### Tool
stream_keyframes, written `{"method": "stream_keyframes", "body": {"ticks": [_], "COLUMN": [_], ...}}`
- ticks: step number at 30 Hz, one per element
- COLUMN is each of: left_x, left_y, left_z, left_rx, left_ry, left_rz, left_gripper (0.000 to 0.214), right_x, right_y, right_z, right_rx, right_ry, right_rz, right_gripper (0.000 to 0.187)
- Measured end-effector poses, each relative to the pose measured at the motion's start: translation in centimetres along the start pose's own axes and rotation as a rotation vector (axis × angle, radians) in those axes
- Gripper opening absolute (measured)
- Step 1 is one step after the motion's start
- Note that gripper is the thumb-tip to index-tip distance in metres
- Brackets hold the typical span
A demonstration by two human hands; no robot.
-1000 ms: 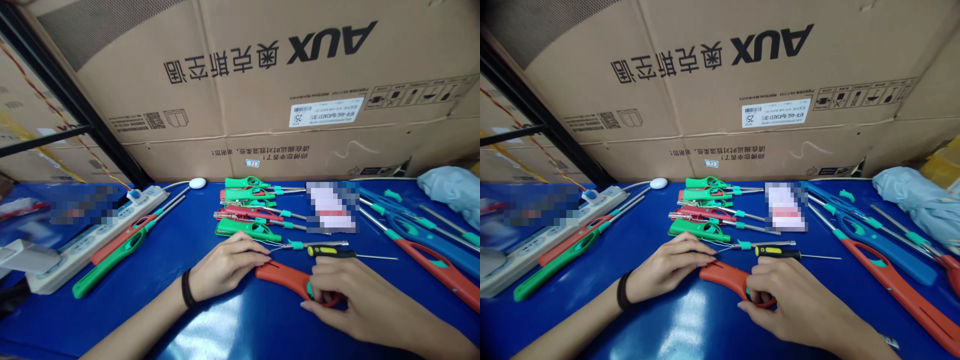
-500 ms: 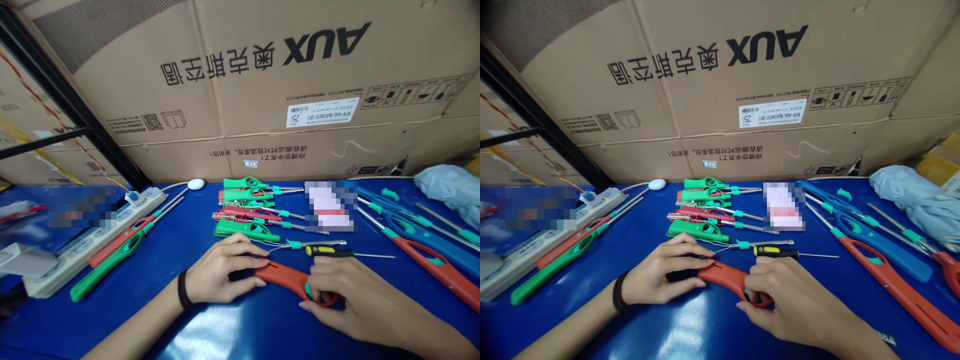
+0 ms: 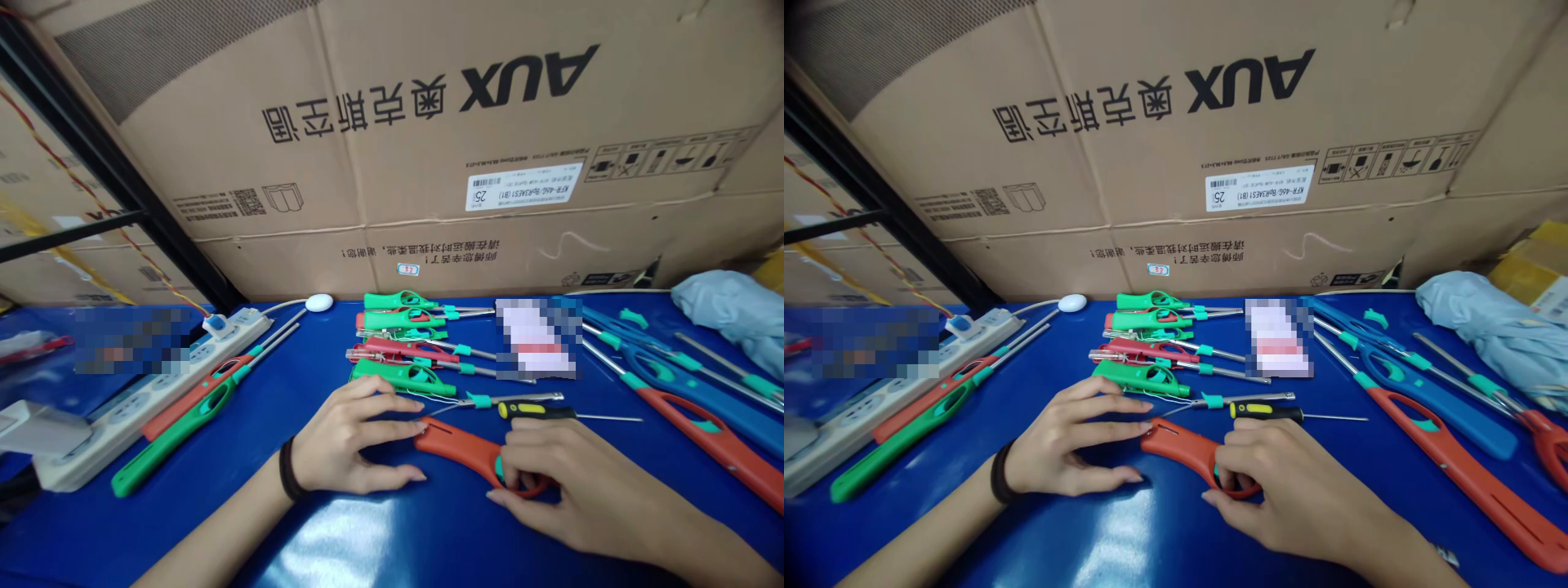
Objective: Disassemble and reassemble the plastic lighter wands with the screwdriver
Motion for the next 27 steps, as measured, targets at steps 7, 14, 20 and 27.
{"method": "stream_keyframes", "body": {"ticks": [7, 14, 20, 27], "left_x": [0.2, 0.4, 0.2, 0.2], "left_y": [-0.3, -1.1, -1.0, -1.0], "left_z": [-0.2, -0.3, -0.3, -1.0], "left_rx": [0.078, 0.140, 0.153, 0.172], "left_ry": [0.048, 0.094, 0.056, 0.124], "left_rz": [-0.024, -0.109, -0.129, -0.131], "left_gripper": [0.046, 0.039, 0.045, 0.045], "right_x": [0.2, 0.1, 0.2, 0.3], "right_y": [0.1, 0.0, 0.0, -0.1], "right_z": [0.1, 0.0, 0.0, -0.1], "right_rx": [0.012, 0.017, 0.023, 0.034], "right_ry": [-0.005, -0.009, 0.010, 0.014], "right_rz": [0.005, 0.006, -0.002, -0.003], "right_gripper": [0.019, 0.019, 0.021, 0.021]}}
Point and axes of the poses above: each hand's wrist, its own x-axis towards the middle knuckle, its own z-axis out of the back of the hand, y = z × x, the point moved 7 cm from there along x, towards the middle knuckle, and after that the axes turned 14 degrees about -z, right-handed, at the moved point
